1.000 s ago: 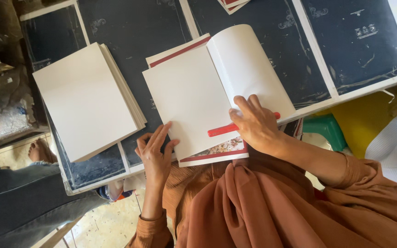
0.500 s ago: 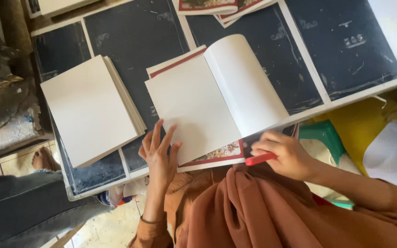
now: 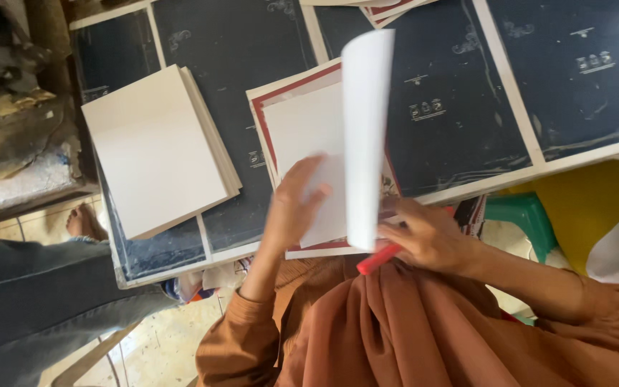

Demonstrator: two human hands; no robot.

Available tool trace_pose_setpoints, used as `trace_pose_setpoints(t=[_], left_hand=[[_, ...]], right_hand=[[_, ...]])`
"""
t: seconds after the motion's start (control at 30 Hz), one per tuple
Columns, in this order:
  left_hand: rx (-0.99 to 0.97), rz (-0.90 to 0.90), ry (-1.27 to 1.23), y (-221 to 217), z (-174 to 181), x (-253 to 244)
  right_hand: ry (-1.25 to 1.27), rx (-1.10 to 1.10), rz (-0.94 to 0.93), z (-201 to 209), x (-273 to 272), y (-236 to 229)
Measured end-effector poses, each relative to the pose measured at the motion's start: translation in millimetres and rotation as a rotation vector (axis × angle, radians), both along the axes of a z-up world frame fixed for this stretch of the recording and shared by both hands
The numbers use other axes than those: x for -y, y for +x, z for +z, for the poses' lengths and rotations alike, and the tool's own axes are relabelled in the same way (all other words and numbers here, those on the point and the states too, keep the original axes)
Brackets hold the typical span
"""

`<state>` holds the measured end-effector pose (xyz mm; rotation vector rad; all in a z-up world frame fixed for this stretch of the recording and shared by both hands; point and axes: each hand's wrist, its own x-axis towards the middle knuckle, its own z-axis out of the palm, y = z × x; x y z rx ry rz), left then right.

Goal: The person inserts blank white paper sheets into the center of small book covers and stacks them on a table. They repeatedly pick up a cover, place a sheet inside, and set the assembled book down.

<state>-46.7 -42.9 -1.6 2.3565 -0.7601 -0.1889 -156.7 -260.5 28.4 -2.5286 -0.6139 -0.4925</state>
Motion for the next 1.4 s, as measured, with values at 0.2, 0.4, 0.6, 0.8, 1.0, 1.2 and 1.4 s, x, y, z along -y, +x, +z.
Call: trace_pose_setpoints(t=[0.2,0.4,0.6,0.8,1.0,1.2,1.4], left_hand=[[-0.198,0.073,-0.562,2,47,-35],[0.097,0.025,0.038,-8,19,-55],[0.151,0.026,0.228,-10,13,-58],[0.219,0.019,0.364,-11,4,-57],[0.136,-0.012,0.331,-10,6,-56],[0.191,-0.047,0.468,-7,16,-49],[0.272,0.008,0.417,-14,30,-38]], right_hand=[[-0.238,0.095,0.170,-36,-21,20],[-0.397,0.001,0.191,-37,-25,21],[-0.419,0.059,0.151,-50,-23,18],[-0.093,-0.335,0.032,-31,-1,19],[-0.143,-0.162,-0.174,-64,54,59],[-0.125,0.147,-0.268,-57,73,198],[-0.502,0.235,-0.458,-70,84,330]])
